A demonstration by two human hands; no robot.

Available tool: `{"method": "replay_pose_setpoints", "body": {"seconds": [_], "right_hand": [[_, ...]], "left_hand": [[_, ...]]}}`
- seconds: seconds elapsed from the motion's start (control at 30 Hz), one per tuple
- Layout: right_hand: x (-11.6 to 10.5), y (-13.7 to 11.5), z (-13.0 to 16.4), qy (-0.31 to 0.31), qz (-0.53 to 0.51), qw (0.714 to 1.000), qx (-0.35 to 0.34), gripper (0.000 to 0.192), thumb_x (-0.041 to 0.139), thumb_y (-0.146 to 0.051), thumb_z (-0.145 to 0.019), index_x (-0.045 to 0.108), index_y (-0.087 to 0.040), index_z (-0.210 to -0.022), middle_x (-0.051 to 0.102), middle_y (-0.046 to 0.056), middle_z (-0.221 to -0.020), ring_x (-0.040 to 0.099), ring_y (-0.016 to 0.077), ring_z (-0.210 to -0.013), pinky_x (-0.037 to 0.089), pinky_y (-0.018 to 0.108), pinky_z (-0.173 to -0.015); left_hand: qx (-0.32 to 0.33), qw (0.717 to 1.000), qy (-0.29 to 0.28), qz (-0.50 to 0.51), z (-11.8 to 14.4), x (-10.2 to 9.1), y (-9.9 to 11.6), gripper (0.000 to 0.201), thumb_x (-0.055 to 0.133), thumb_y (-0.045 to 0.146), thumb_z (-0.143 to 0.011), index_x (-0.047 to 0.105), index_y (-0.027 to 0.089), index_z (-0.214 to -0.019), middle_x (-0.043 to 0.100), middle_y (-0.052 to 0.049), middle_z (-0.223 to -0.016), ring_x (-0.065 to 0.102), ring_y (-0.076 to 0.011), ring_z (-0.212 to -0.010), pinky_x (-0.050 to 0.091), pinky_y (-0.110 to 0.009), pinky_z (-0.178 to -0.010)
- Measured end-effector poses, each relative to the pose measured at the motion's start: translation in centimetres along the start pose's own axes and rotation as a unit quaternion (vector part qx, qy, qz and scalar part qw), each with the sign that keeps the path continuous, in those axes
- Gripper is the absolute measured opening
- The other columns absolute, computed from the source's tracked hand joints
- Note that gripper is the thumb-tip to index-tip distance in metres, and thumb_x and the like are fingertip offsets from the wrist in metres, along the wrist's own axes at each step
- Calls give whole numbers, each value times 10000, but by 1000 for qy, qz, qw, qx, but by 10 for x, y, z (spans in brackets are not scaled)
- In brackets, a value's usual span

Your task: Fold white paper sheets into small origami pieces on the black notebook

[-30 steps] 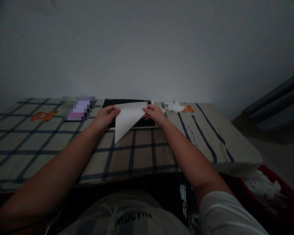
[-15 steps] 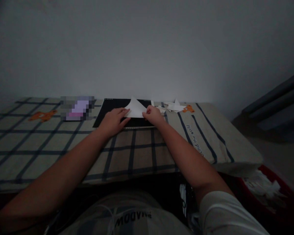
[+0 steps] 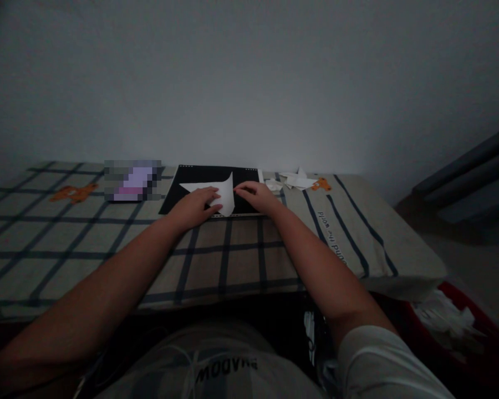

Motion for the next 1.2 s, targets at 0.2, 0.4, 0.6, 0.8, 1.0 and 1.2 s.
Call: {"method": "replay_pose_setpoints", "body": {"seconds": [0.2,0.4,0.6,0.8,1.0,1.2], "right_hand": [[7,-6,2,1,54,989,-139,335,649,-454,-934,742,-224,-1159,685,116,-1224,624,241,-1188,491,454,-1041],[14,2,2,-39,127,982,-136,453,636,-499,-948,702,-218,-1298,607,149,-1419,551,268,-1343,416,491,-1147],[23,0,3,-94,199,968,-121,504,567,-504,-989,665,-192,-1373,564,156,-1502,507,293,-1410,383,489,-1178],[32,-4,2,-124,226,960,-107,566,513,-491,-1012,545,-202,-1497,491,151,-1565,406,310,-1491,331,541,-1209],[35,5,-1,-132,190,968,-93,595,454,-519,-1031,465,-227,-1549,431,133,-1607,333,290,-1530,275,564,-1234],[29,10,-5,-102,145,981,-83,555,466,-446,-1031,478,-232,-1543,366,108,-1644,308,263,-1543,254,538,-1256]], "left_hand": [[26,998,-40,45,0,2,6,405,498,396,-987,650,150,-1271,584,-139,-1472,497,-289,-1407,377,-455,-1197],[22,991,-10,135,-4,4,2,296,527,256,-910,653,167,-1162,631,-135,-1353,565,-273,-1299,439,-455,-1137],[-28,979,54,197,-5,-4,-2,271,485,318,-957,588,155,-1147,637,-124,-1169,611,-255,-1098,504,-449,-1001],[55,986,37,155,-4,-7,9,306,585,391,-927,610,177,-1144,631,-118,-1180,576,-278,-1156,459,-468,-1054],[24,992,19,121,-3,-4,11,399,520,406,-970,593,150,-1267,645,-147,-1280,593,-292,-1196,469,-465,-1057],[32,998,9,57,0,-8,14,514,549,363,-970,508,171,-1445,639,-129,-1374,594,-293,-1245,396,-512,-1143]]}}
Point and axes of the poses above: each hand's wrist, its own z-axis away from the middle knuckle, its own x-axis out of the palm, y = z × x, the point moved 3 cm from there along -z, towards the middle knuckle
